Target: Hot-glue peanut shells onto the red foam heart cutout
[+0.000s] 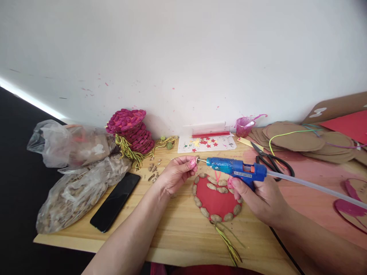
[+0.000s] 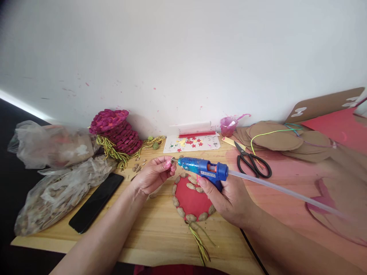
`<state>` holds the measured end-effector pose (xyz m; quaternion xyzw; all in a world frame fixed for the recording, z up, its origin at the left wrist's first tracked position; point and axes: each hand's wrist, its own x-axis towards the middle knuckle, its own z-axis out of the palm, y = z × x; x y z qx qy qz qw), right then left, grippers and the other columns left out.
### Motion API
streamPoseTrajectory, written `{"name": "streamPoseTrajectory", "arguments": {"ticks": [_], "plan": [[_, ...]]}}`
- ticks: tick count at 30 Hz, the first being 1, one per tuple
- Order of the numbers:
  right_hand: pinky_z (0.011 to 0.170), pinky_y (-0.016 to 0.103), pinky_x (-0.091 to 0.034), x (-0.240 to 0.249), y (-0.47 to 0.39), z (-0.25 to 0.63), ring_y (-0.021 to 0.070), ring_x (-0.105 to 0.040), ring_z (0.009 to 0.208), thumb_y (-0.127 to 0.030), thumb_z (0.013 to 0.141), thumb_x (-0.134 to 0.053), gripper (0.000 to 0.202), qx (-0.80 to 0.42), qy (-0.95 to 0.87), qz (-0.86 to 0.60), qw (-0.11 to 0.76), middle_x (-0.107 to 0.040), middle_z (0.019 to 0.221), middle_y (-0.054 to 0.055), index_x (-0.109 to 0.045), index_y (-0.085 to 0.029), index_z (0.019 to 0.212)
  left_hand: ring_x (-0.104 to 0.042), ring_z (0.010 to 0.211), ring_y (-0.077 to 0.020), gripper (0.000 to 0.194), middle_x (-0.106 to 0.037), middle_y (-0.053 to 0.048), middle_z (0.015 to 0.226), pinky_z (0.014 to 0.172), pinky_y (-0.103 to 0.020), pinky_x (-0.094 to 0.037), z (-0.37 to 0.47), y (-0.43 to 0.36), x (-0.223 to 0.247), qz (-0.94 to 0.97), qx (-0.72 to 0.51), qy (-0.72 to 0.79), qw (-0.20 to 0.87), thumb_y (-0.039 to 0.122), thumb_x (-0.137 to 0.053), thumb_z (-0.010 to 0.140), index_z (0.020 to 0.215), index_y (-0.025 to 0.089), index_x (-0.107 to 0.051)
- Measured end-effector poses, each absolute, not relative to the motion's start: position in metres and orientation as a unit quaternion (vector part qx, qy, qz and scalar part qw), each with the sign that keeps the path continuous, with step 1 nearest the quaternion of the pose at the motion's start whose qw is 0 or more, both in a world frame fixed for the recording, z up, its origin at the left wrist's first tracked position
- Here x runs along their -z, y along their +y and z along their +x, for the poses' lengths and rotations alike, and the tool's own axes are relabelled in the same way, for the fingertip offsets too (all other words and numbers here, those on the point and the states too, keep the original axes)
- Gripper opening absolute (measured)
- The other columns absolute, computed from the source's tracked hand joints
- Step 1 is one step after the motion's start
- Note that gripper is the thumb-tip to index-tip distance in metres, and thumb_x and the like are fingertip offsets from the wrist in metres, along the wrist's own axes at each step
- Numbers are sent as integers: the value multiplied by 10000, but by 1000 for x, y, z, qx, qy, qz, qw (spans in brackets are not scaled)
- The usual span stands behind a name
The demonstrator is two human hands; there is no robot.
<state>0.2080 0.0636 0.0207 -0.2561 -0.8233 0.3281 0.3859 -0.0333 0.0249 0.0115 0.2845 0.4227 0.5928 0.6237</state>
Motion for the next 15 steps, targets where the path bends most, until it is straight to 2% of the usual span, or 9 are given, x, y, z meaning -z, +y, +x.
{"name": "streamPoseTrajectory", "arguments": {"ticks": [4, 12, 15], "plan": [[585, 305, -498, -20, 64, 208, 170, -612, 559, -245, 940, -547, 226, -330, -821, -261, 385, -613, 552, -26, -590, -252, 718, -563, 586, -71, 306, -649, -19, 655, 599, -180, -461, -34, 25, -11, 285, -593, 422, 624, 288, -924, 607, 766, 115, -728], [565, 312, -486, -21, 65, 207, 170, -601, 528, -260, 944, -545, 283, -329, -824, -260, 381, -625, 538, -15, -587, -251, 665, -562, 576, -70, 306, -646, -16, 646, 592, -177, -460, -33, 25, -10, 286, -591, 422, 625, 293, -923, 608, 766, 117, -728], [589, 313, -495, -21, 65, 206, 180, -628, 573, -256, 944, -542, 295, -327, -823, -258, 386, -631, 545, -11, -591, -249, 653, -564, 577, -69, 307, -645, -16, 648, 591, -175, -459, -33, 25, -11, 286, -591, 422, 626, 292, -924, 606, 760, 115, -726]]}}
